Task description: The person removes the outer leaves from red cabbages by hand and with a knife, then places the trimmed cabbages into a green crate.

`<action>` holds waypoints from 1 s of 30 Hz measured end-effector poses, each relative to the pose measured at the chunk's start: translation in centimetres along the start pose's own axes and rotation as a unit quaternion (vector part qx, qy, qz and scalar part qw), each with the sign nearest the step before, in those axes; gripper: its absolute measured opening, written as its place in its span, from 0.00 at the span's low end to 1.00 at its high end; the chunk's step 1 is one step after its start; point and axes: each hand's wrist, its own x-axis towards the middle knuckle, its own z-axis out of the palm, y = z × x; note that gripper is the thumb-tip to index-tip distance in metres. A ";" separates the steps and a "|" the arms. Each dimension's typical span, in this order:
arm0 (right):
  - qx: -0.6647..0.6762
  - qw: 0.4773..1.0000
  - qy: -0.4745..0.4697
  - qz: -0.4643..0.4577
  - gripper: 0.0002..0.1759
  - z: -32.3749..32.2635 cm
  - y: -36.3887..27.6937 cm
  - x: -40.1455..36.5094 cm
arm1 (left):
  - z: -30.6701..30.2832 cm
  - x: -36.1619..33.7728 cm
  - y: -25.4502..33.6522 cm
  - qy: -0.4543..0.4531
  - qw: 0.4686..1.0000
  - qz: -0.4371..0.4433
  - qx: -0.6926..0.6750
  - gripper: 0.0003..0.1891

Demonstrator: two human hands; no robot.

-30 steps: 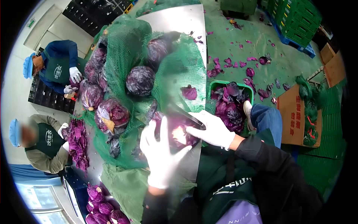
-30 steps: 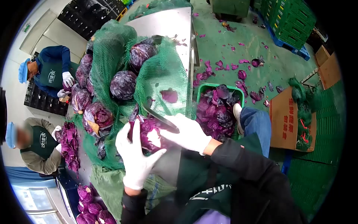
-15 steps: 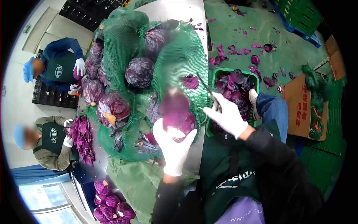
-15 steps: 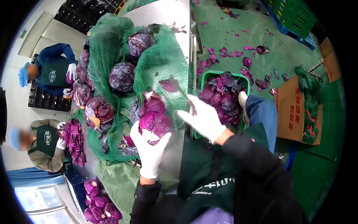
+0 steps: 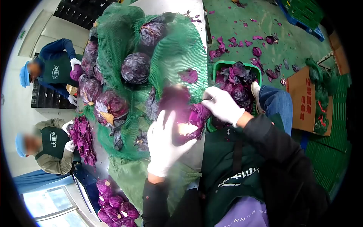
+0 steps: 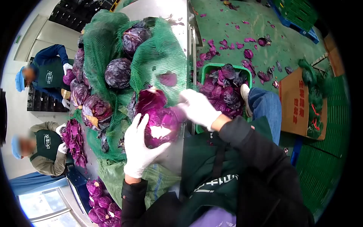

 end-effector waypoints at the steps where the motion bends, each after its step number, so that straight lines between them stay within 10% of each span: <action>1: -0.058 0.998 0.018 0.022 0.11 -0.2 1.9 0.3 | 0.3 -0.5 0.2 0.022 0.998 -0.046 -0.036 0.49; 7: -0.023 0.986 0.105 -0.125 0.17 0.2 -3.0 -3.5 | 0.9 -0.7 2.0 0.043 0.954 -0.259 -0.147 0.55; 13: -0.051 0.996 -0.026 -0.072 0.30 2.5 -3.7 -5.8 | -1.2 -0.5 0.3 -0.103 0.962 -0.161 -0.197 0.56; 20: -0.111 0.989 -0.053 -0.081 0.37 2.0 -5.0 -7.5 | 2.5 -0.8 -0.1 0.060 0.982 -0.078 -0.158 0.53; 30: -0.193 0.972 -0.025 -0.128 0.39 2.7 -4.4 -6.5 | 2.9 -0.6 0.2 0.071 0.971 -0.090 -0.211 0.47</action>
